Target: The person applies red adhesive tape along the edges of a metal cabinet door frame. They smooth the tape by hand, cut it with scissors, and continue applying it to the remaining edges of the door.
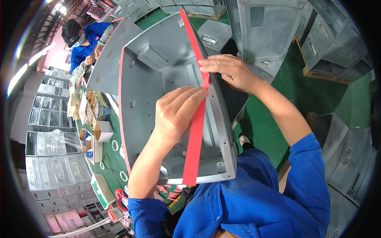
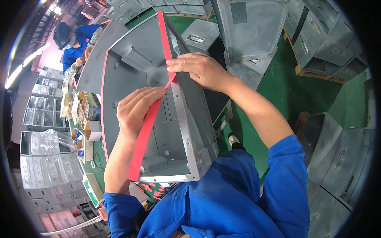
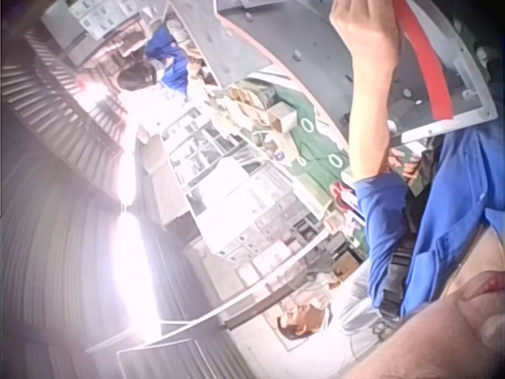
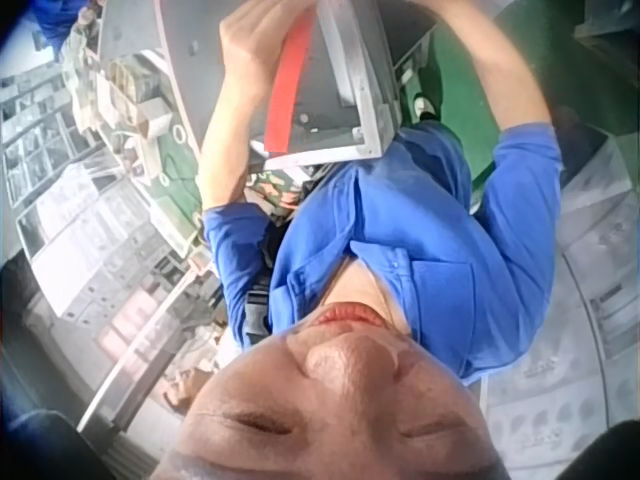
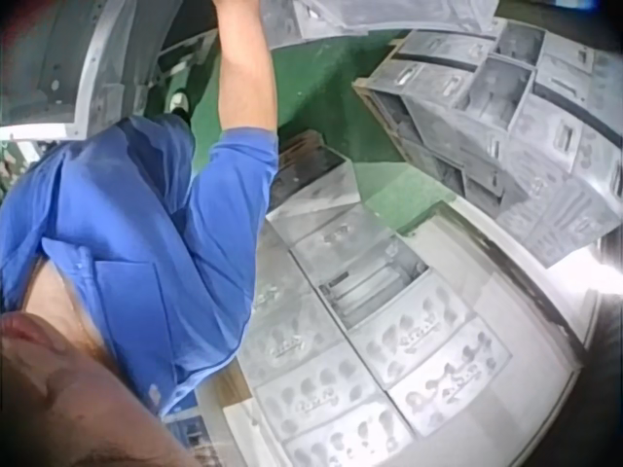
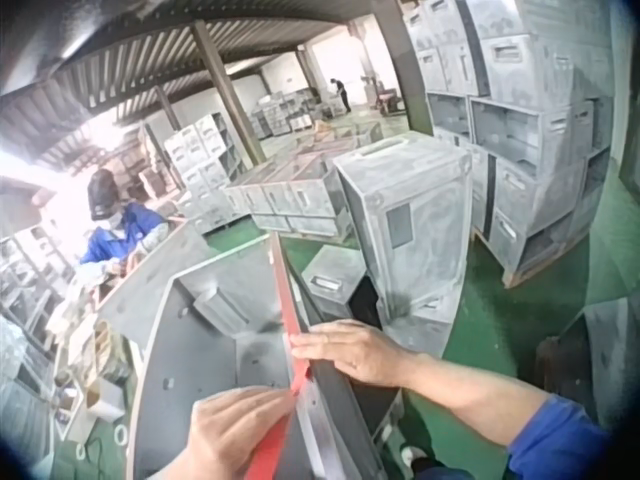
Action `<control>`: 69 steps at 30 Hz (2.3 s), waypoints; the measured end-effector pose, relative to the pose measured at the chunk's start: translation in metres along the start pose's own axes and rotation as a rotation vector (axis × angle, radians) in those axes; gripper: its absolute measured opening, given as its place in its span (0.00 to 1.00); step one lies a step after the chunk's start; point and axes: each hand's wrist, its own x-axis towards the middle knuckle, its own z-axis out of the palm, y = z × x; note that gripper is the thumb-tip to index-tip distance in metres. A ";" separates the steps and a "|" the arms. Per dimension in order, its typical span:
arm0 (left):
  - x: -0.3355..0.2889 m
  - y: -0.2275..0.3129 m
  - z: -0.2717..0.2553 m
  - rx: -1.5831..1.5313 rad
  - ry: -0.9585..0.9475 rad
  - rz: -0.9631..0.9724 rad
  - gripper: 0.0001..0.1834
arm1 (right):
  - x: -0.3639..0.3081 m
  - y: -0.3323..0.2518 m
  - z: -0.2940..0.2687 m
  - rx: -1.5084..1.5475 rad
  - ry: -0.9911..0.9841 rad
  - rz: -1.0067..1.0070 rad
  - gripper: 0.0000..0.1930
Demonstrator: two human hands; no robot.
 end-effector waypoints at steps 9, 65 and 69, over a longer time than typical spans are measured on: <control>-0.005 0.013 0.005 0.046 -0.115 0.059 0.13 | -0.002 -0.001 0.001 0.003 0.027 0.003 0.29; -0.026 0.042 0.007 0.066 -0.164 0.000 0.19 | -0.022 -0.056 -0.009 -0.181 -0.052 0.120 0.28; -0.031 0.053 0.003 0.059 -0.131 -0.001 0.18 | -0.029 -0.068 -0.012 -0.184 -0.041 0.110 0.28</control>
